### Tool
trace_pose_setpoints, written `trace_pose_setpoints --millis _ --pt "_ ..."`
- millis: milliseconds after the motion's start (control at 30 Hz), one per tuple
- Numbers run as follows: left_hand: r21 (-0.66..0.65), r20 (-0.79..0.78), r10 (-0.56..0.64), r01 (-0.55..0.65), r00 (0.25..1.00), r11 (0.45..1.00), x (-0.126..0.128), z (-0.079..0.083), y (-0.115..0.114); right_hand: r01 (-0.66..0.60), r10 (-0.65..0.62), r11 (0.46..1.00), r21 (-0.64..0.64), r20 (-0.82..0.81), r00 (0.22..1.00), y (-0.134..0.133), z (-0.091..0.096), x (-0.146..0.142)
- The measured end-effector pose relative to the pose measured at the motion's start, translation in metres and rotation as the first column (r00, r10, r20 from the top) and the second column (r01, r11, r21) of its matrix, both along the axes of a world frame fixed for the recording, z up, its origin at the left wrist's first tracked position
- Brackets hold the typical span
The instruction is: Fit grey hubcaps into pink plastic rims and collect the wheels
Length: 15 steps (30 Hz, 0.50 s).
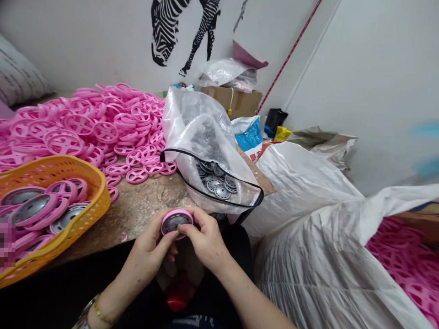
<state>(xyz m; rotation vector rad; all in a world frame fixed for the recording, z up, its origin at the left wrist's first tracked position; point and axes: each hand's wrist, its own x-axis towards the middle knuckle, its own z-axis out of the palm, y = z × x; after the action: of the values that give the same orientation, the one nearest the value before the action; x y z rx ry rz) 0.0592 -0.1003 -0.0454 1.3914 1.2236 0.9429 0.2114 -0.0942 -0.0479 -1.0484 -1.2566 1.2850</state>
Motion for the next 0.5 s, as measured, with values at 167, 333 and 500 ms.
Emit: trace_pose_setpoints --millis 167,333,500 --pt "-0.053 0.057 0.061 -0.058 0.996 0.997 -0.001 0.0 0.002 -0.061 0.061 0.998 -0.006 0.047 0.997 0.008 0.005 -0.002" --pt "-0.07 0.065 0.094 -0.089 0.993 0.994 -0.003 -0.001 0.001 -0.075 0.064 0.995 0.061 0.162 0.985 0.018 0.01 -0.005" --pt "-0.092 0.181 0.218 -0.204 0.959 0.975 -0.007 0.014 0.004 -0.167 0.167 0.985 0.049 -0.001 0.986 0.037 0.011 -0.018"
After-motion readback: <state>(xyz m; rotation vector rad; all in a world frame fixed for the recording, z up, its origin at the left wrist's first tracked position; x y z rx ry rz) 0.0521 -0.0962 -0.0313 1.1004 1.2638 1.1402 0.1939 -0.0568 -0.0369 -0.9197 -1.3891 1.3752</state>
